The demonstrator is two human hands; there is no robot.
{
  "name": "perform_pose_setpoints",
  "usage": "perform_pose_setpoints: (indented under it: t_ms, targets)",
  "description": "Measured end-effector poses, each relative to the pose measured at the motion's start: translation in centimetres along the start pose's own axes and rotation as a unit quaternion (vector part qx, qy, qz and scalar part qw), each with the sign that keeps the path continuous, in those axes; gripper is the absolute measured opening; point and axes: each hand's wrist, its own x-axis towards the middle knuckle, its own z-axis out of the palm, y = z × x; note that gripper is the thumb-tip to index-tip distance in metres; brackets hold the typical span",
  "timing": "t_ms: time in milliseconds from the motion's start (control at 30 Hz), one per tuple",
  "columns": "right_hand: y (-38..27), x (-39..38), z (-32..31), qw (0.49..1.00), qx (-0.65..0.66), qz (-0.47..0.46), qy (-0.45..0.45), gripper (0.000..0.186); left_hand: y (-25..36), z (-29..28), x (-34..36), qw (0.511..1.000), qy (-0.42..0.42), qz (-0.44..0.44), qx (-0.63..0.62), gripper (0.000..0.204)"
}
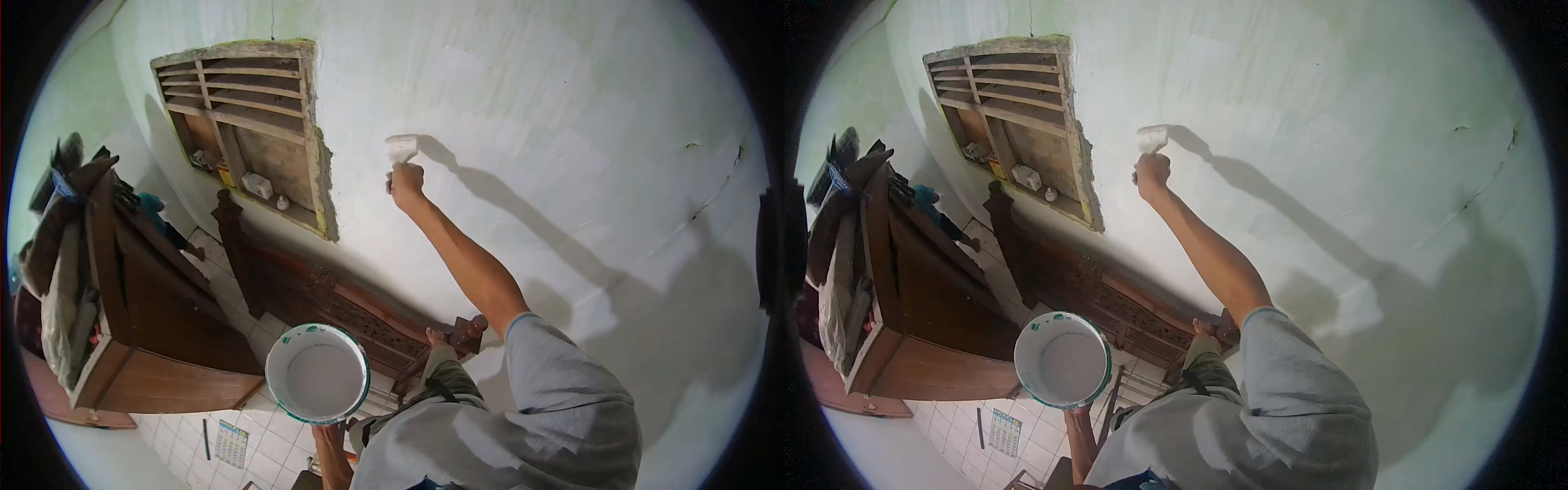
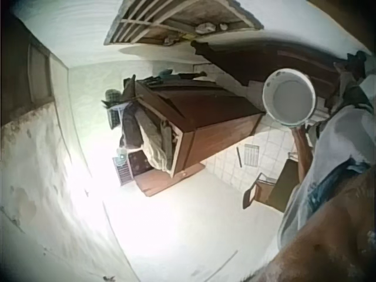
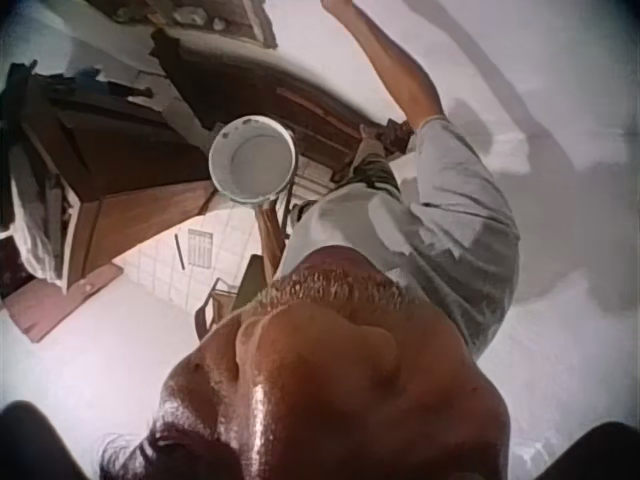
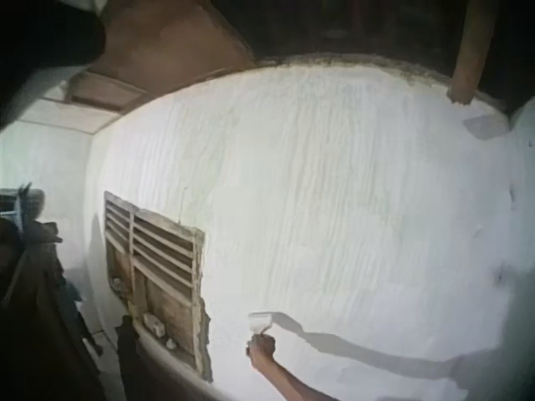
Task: The person dips a paintbrush into a bucket of white paint and applies it to the wall with upward and downward strokes.
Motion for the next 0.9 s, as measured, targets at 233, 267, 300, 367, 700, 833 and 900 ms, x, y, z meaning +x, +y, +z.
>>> perform_pose_setpoints:
  t_ms: [233,267,300,367,700,833,900]
  targets:
    - [-11.1,-5.4,-3.7,0.900,-0.297,-0.213,-0.236,0.039,-0.2,-0.2,0.4,1.000,-0.010,-0.006,-0.015,0.046]
    - [-12.5,-5.4,-3.8,0.847,-0.397,-0.288,-0.203,0.041,-0.2,-0.3,0.4,1.000,-0.011,-0.007,-0.018,0.046]
    - [-13.8,-5.7,-3.8,0.782,-0.449,-0.400,-0.165,0.042,-0.1,-0.5,0.4,1.000,-0.012,-0.006,-0.019,0.046]
    - [-16.5,-5.1,-4.1,0.587,-0.535,-0.606,-0.035,0.042,-0.2,-0.5,0.5,1.000,-0.016,-0.011,-0.019,0.047]
    - [-19.0,-3.0,-0.4,0.367,-0.767,-0.520,0.074,0.033,0.5,-0.8,0.9,1.000,-0.023,-0.005,-0.017,0.047]
    - [-10.9,-1.3,-0.9,0.402,-0.860,-0.306,-0.065,0.042,0.7,-0.7,0.5,1.000,-0.026,-0.012,-0.012,0.048]
    - [-11.0,-2.3,0.4,0.464,-0.846,-0.250,-0.080,0.044,0.8,-0.8,0.2,1.000,-0.027,-0.011,-0.012,0.048]
